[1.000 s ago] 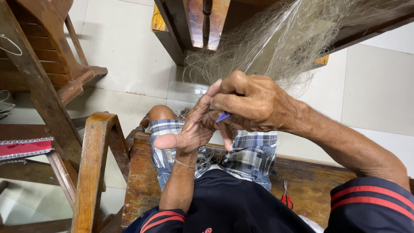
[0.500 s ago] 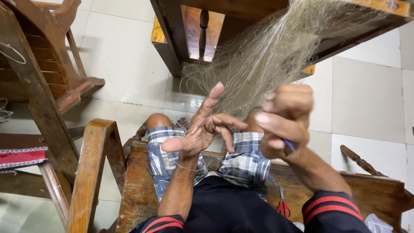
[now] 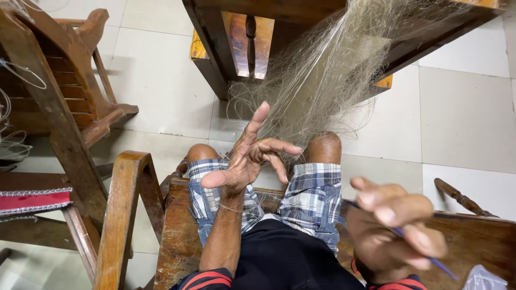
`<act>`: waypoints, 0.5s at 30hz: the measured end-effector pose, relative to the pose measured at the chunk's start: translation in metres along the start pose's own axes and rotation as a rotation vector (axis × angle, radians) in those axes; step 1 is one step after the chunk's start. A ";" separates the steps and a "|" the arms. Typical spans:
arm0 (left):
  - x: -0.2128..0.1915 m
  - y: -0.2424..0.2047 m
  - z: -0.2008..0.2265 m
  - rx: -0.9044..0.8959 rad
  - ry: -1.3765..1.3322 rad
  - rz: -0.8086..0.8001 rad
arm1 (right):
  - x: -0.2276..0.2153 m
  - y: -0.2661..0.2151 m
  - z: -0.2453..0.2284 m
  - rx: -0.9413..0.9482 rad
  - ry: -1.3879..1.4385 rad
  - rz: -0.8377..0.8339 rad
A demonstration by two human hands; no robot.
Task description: Weaving or repairing a fine-mesh fishing net using a netting needle
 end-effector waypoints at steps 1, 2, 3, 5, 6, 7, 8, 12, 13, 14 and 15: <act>-0.001 0.000 0.001 0.001 0.001 0.001 | -0.013 -0.004 -0.011 0.001 0.001 -0.001; -0.003 0.000 0.001 0.005 -0.008 0.000 | -0.024 -0.009 -0.014 0.113 0.063 -0.020; -0.004 -0.001 0.002 0.008 -0.016 -0.002 | -0.035 -0.014 -0.018 0.226 0.124 -0.039; -0.005 0.002 0.003 0.011 -0.001 0.005 | -0.051 -0.008 -0.019 0.263 0.139 -0.078; -0.005 0.001 0.004 0.014 0.015 0.012 | -0.057 -0.006 -0.019 0.299 0.154 -0.117; -0.007 0.001 0.004 0.010 0.017 0.009 | -0.061 -0.001 -0.023 0.298 0.153 -0.112; -0.009 0.000 0.004 0.012 0.013 0.004 | -0.068 0.005 -0.023 0.335 0.095 -0.080; -0.011 0.000 0.005 0.028 0.006 0.005 | -0.055 0.061 -0.047 0.511 -0.067 -0.283; -0.011 -0.001 0.004 0.026 0.006 0.009 | -0.064 0.072 -0.048 0.516 -0.065 -0.282; -0.012 -0.002 0.004 0.023 0.002 0.013 | -0.062 0.076 -0.047 0.583 -0.007 -0.465; -0.013 -0.001 0.004 0.019 -0.001 0.011 | -0.061 0.077 -0.048 0.651 0.049 -0.643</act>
Point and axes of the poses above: each hand's wrist, its own y-axis towards the middle knuckle, its own x-axis out of the palm, z = x × y, the point moved 7 cm from there along y, towards the middle knuckle, and after that the axes turned 5 degrees about z, right-handed, at the moved point
